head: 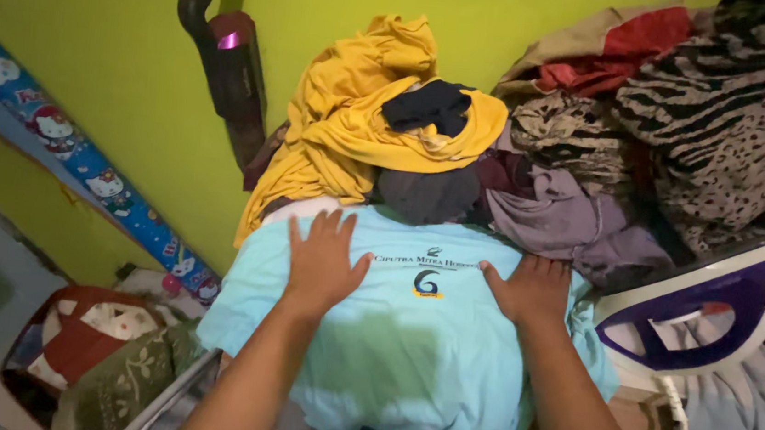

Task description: The person irons a light blue t-shirt on a makeshift ironing board, smoothing it out and using a purple iron. They then pick up a yellow t-shirt from a pile of clothes and prepare to iron it.

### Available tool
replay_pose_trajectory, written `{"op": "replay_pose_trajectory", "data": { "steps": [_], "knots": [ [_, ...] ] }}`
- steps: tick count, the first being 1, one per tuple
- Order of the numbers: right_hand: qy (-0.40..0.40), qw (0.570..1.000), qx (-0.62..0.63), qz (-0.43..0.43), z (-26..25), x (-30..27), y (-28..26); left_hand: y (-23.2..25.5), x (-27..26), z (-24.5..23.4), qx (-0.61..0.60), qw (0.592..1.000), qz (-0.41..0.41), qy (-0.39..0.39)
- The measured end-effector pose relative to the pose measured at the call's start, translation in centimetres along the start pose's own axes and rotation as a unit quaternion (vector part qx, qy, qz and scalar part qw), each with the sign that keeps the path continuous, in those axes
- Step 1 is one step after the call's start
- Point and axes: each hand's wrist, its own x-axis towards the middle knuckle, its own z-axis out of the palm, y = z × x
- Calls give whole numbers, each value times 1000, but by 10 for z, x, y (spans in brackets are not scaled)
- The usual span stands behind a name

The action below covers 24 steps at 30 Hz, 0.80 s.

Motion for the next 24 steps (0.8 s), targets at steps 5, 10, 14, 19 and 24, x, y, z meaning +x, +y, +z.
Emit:
{"op": "replay_pose_trajectory", "data": {
  "steps": [5, 10, 14, 19, 24],
  "knots": [
    [70, 997, 2, -35, -2, 3, 1, -42, -26, -26, 16, 988, -105, -116],
    [-59, 998, 13, 5, 2, -7, 8, -58, -38, -26, 16, 985, -93, -144],
    [84, 994, 37, -50, -2, -17, 13, -58, -44, -25, 20, 986, -82, -145],
    [17, 987, 157, -41, -37, -40, 7, -58, -48, -24, 11, 987, -77, -141],
    [295, 901, 266, -176, -69, -80, 17, -59, -45, -22, 9, 991, -72, -116]
  ]
}}
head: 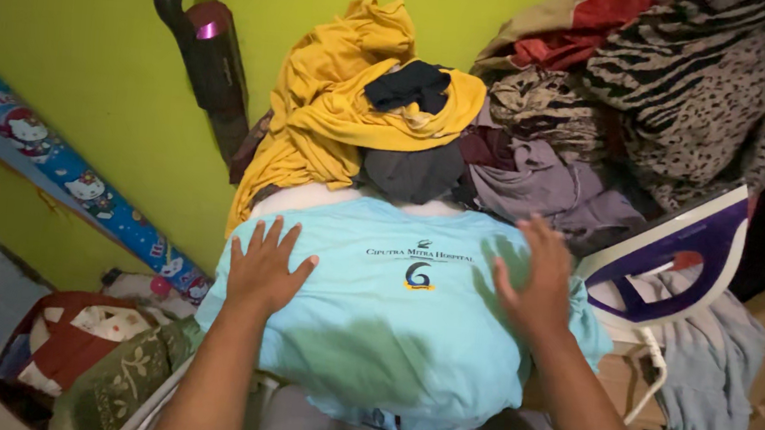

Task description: The person irons a light blue t-shirt on a makeshift ironing board, smoothing it out and using a purple iron. They then pick up a yellow t-shirt from a pile of clothes and prepare to iron it.

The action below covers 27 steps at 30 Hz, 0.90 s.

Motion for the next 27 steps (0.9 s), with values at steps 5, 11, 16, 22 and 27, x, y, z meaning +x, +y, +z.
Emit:
{"op": "replay_pose_trajectory", "data": {
  "steps": [5, 11, 16, 22, 27],
  "knots": [
    [259, 962, 41, 75, -46, -36, 44, -2, 1, 5, 1, 1000, -4, -6],
    [324, 932, 32, 159, -59, -53, 130, 0, 4, 3, -2, 1000, -7, -11],
    [310, 858, 303, 277, -51, -46, 152, 1, 0, 4, -12, 1000, -11, -6],
    [324, 891, 211, 240, -53, -39, 142, -3, 3, 6, -43, 999, -20, -4],
    [319, 894, 247, 195, -71, -33, 140, -14, 16, 25, -112, 993, -35, 13]
  ]
}}
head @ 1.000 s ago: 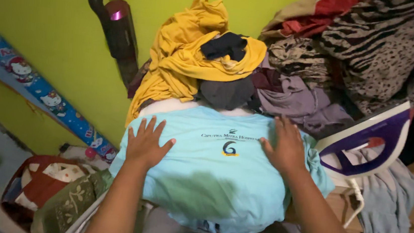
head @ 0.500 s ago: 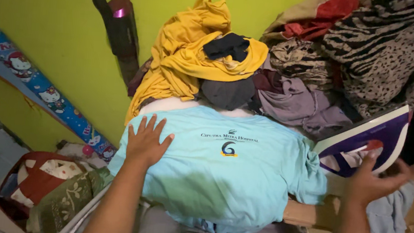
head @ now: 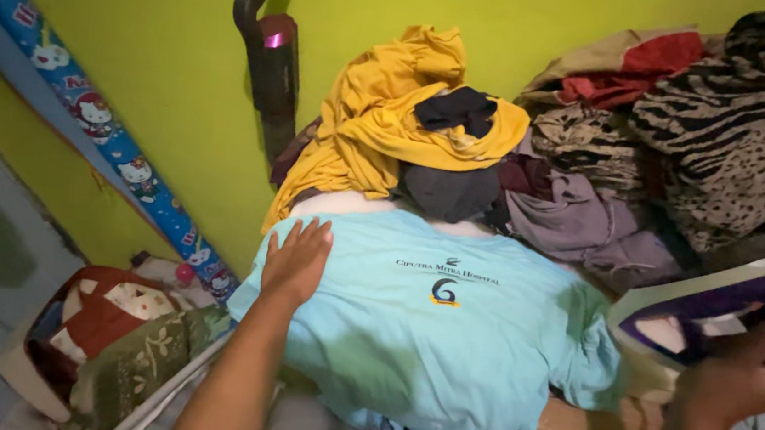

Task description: The person irons a light blue t-shirt on a makeshift ironing board, smoothing it out and using a purple iron. They then pick up a yellow t-shirt from a pile of clothes and prepare to iron it.

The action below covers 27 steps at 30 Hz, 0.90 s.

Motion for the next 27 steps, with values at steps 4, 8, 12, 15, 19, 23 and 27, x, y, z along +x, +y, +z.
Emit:
{"op": "replay_pose_trajectory", "data": {
  "steps": [4, 8, 12, 15, 19, 23, 27],
  "knots": [
    [-55, 993, 98, 20, 5, 15, -46, -11, 7, 9, -102, 995, 8, 3],
    [-205, 978, -16, 44, 54, 9, -117, -17, 6, 3, -212, 977, -2, -4],
    [-388, 891, -226, 63, 134, -14, -176, -16, 5, -1, -272, 962, -19, -4],
    [-509, 791, -334, -53, 187, -44, -206, -16, 7, 2, -239, 970, -34, -14],
    [-582, 712, -352, -176, 234, -77, -224, -15, 8, 6, -172, 985, -7, -9],
    [-624, 648, -398, -181, 262, -90, -223, -4, 6, 6, -67, 998, -9, -3],
    [-645, 634, -385, -184, 281, -99, -210, 1, -3, 0, -57, 998, 6, 15]
  ]
}}
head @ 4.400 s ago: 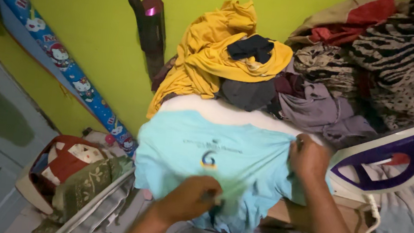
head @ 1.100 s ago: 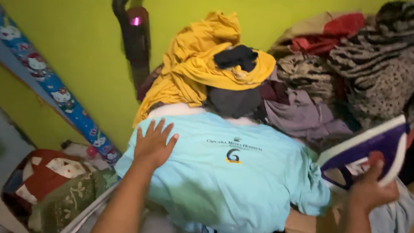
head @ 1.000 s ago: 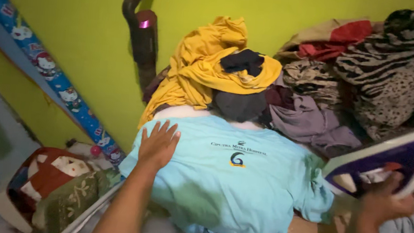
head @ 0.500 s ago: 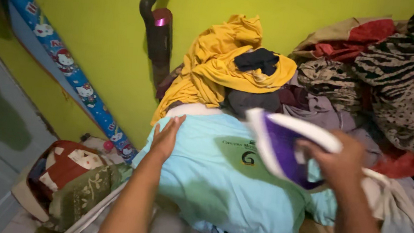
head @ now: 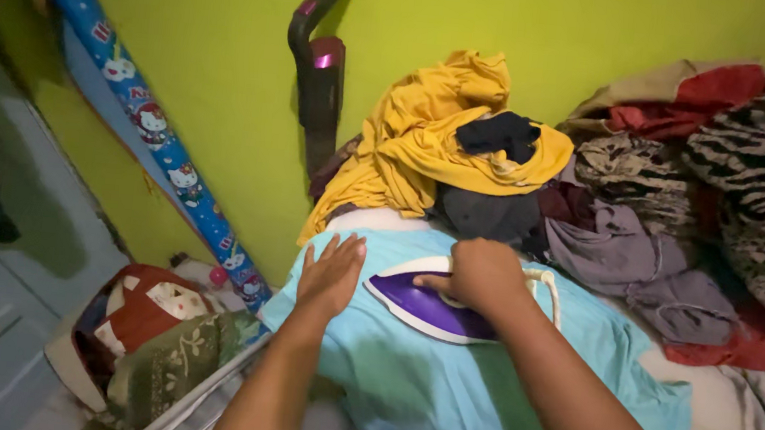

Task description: The person irons a light blue t-shirt on a makeshift ironing board, smoothing it out and using a purple iron. They then pick up a yellow t-shirt from a pile of clothes and prepare to iron it.

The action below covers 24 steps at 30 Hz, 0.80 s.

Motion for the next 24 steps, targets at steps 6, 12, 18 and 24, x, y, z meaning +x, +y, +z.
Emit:
{"op": "replay_pose_trajectory", "data": {
  "steps": [6, 12, 18, 24],
  "knots": [
    [73, 995, 16, -67, 12, 3, -4, 8, -10, -7, 13, 998, 24, 55],
    [60, 998, 11, -33, 13, 14, -8, 12, -10, -12, -2, 999, 14, 41],
    [73, 997, 25, -11, 17, 32, -10, 11, -12, -11, 6, 998, 14, 63],
    [21, 997, 16, -69, 11, 20, -7, 6, -9, -6, -4, 998, 18, 68]
  ]
}}
